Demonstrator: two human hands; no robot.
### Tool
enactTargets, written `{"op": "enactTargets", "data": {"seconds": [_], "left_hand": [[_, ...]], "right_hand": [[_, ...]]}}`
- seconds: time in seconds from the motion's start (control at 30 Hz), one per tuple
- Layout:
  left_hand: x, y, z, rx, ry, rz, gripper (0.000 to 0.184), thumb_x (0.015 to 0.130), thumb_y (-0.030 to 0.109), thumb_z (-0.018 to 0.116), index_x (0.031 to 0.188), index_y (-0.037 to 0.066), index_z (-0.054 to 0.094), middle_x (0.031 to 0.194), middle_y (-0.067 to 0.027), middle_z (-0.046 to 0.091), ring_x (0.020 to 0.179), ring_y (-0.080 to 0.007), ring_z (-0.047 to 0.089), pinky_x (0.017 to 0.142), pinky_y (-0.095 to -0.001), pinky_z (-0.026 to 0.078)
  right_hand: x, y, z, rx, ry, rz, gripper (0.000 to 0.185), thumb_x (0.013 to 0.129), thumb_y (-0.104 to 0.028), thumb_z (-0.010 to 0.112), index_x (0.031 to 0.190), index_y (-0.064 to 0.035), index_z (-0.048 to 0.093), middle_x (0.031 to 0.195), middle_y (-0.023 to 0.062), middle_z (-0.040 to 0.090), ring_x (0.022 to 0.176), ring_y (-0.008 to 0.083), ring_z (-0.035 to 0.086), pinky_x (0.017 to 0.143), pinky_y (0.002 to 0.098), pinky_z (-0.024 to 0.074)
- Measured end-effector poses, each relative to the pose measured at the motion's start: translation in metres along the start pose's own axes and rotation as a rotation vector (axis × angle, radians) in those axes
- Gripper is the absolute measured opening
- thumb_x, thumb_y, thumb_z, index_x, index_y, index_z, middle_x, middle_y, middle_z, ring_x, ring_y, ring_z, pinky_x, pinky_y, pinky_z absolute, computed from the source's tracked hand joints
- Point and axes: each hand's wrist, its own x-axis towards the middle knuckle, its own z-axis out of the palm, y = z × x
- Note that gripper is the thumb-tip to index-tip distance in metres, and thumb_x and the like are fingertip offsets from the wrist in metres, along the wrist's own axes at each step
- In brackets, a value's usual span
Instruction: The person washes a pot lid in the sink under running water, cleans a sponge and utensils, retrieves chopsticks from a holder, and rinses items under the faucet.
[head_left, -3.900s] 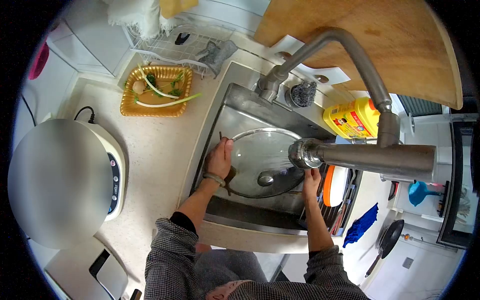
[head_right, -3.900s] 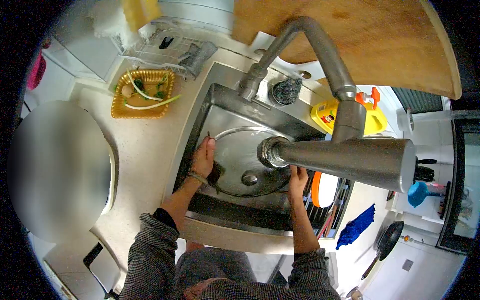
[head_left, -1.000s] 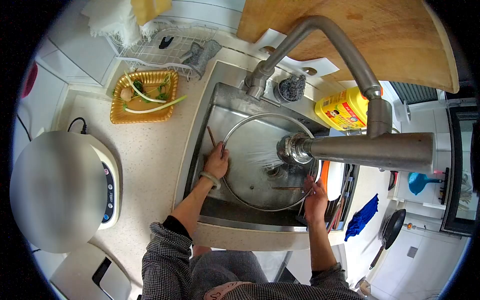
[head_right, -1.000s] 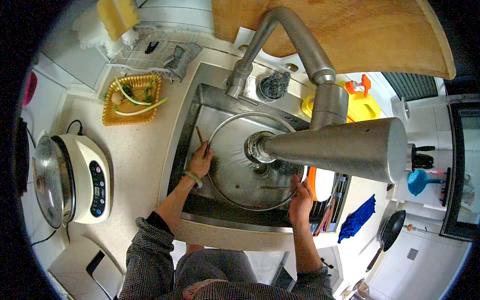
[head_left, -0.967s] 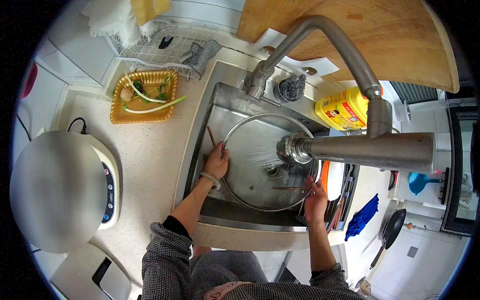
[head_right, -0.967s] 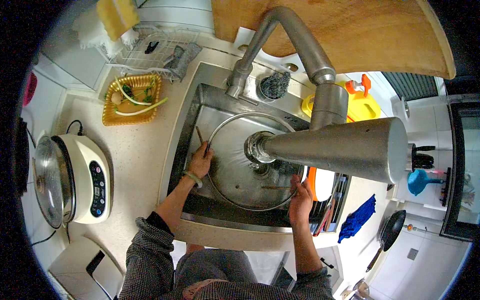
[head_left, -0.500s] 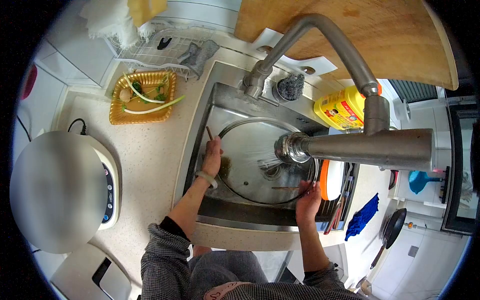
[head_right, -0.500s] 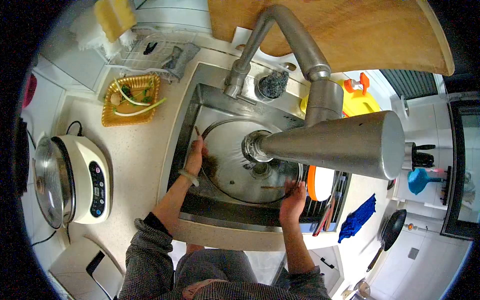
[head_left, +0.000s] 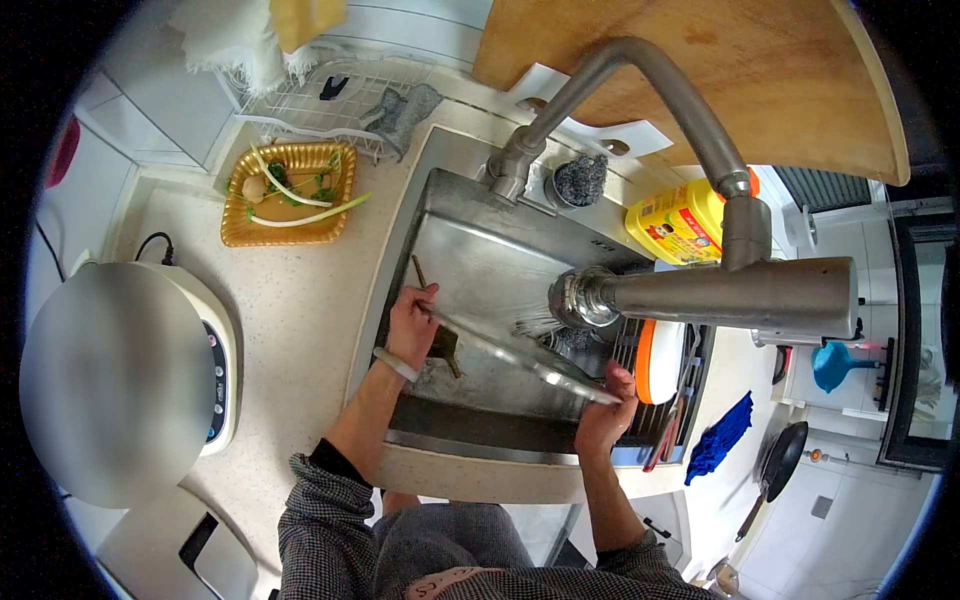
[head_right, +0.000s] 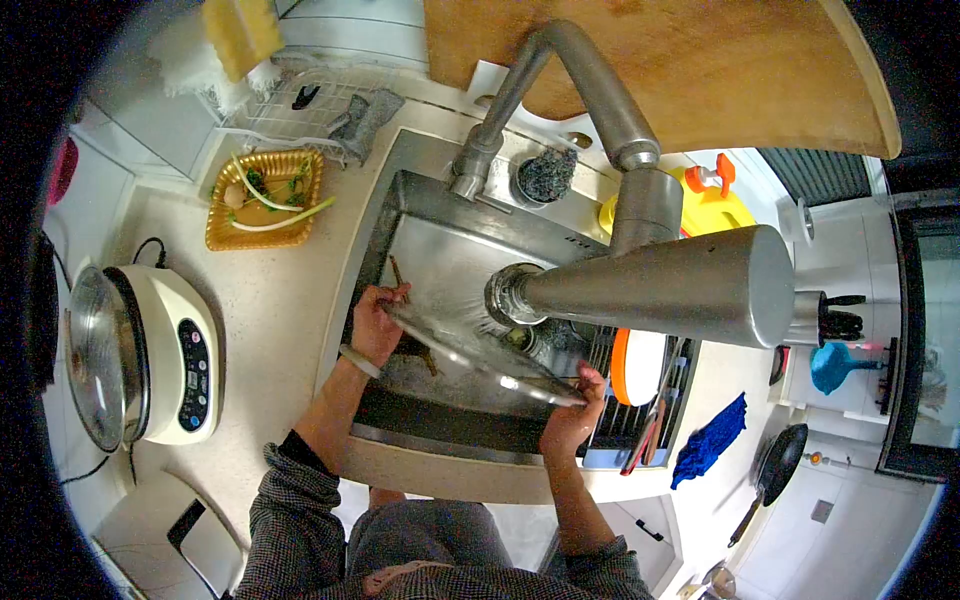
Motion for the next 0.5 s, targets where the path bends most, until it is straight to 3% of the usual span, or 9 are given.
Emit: {"op": "enactTargets", "data": {"seconds": [0.03,0.1,0.13,0.23,0.3,0.37,0.4,0.43,0.5], "left_hand": [[-0.001,0.000,-0.001,-0.001,-0.001,0.000,0.018,0.083,0.021,0.049,0.091,0.005,0.047,0.106,-0.0104,0.052,0.095,-0.0185,0.047,0.102,-0.0353,0.028],[-0.004,0.003,0.001,-0.053,-0.012,-0.014,0.021,0.073,0.006,0.048,0.093,0.002,0.048,0.105,-0.0115,0.052,0.096,-0.0206,0.049,0.100,-0.0343,0.034],[-0.003,0.002,0.001,-0.053,-0.015,-0.013,0.021,0.073,0.006,0.048,0.093,0.002,0.048,0.105,-0.0115,0.052,0.096,-0.0206,0.049,0.100,-0.0343,0.034],[-0.007,0.005,0.008,0.079,-0.118,0.042,0.037,0.064,-0.007,0.043,0.101,-0.001,0.048,0.113,-0.0120,0.048,0.108,-0.0243,0.048,0.102,-0.0346,0.034],[-0.016,0.013,0.026,0.068,-0.314,0.097,0.060,0.055,-0.017,0.034,0.112,0.000,0.042,0.125,-0.0086,0.035,0.122,-0.0271,0.036,0.109,-0.0374,0.023],[-0.021,0.018,0.035,0.132,-0.328,0.135,0.070,0.052,-0.018,0.034,0.119,0.001,0.038,0.128,-0.0092,0.034,0.126,-0.0286,0.032,0.109,-0.0378,0.024],[-0.023,0.019,0.035,0.194,-0.340,0.174,0.079,0.049,-0.020,0.033,0.125,0.002,0.034,0.131,-0.0098,0.032,0.129,-0.0301,0.028,0.108,-0.0383,0.024],[-0.022,0.020,0.034,0.195,-0.336,0.172,0.079,0.049,-0.020,0.033,0.125,0.002,0.034,0.131,-0.0098,0.032,0.129,-0.0301,0.028,0.108,-0.0383,0.024],[-0.019,0.020,0.033,0.316,-0.419,0.261,0.084,0.048,-0.019,0.034,0.128,0.005,0.031,0.134,-0.0101,0.032,0.126,-0.0306,0.035,0.104,-0.0337,0.031]], "right_hand": [[0.001,-0.003,0.000,-0.001,-0.001,-0.002,0.031,0.088,-0.025,0.035,0.105,-0.0040,0.050,0.111,0.0088,0.050,0.103,0.0203,0.045,0.095,0.0322,0.0313],[0.004,-0.011,0.001,0.037,0.004,0.200,0.045,0.087,-0.022,0.035,0.126,-0.0022,0.042,0.130,0.0114,0.042,0.115,0.0213,0.041,0.099,0.0337,0.0294],[0.005,-0.008,-0.008,-0.014,-0.038,0.215,0.053,0.083,-0.017,0.032,0.133,-0.0010,0.034,0.137,0.0112,0.036,0.129,0.0216,0.030,0.107,0.0348,0.0208],[0.012,0.004,-0.025,-0.024,-0.048,0.440,0.054,0.083,-0.016,0.032,0.135,-0.0014,0.030,0.138,0.0108,0.035,0.129,0.0214,0.029,0.107,0.0342,0.0214],[0.020,0.036,-0.038,0.017,0.088,0.432,0.049,0.086,-0.017,0.035,0.132,-0.0012,0.035,0.133,0.0106,0.042,0.124,0.0216,0.037,0.102,0.0347,0.0285],[0.036,0.062,-0.061,0.038,-0.042,0.516,0.041,0.088,-0.020,0.039,0.125,-0.0006,0.041,0.123,0.0115,0.049,0.113,0.0217,0.045,0.093,0.0347,0.0353],[0.043,0.063,-0.059,-0.021,-0.138,0.529,0.031,0.088,-0.020,0.044,0.112,-0.0014,0.049,0.106,0.0105,0.057,0.097,0.0205,0.053,0.084,0.0343,0.0388],[0.051,0.065,-0.059,-0.021,-0.137,0.533,0.031,0.088,-0.020,0.044,0.112,-0.0014,0.049,0.106,0.0105,0.057,0.097,0.0205,0.053,0.084,0.0343,0.0388],[0.068,0.076,-0.061,0.028,-0.108,0.857,0.026,0.088,-0.018,0.045,0.106,-0.0006,0.052,0.097,0.0097,0.060,0.089,0.0205,0.056,0.082,0.0335,0.0412]]}}
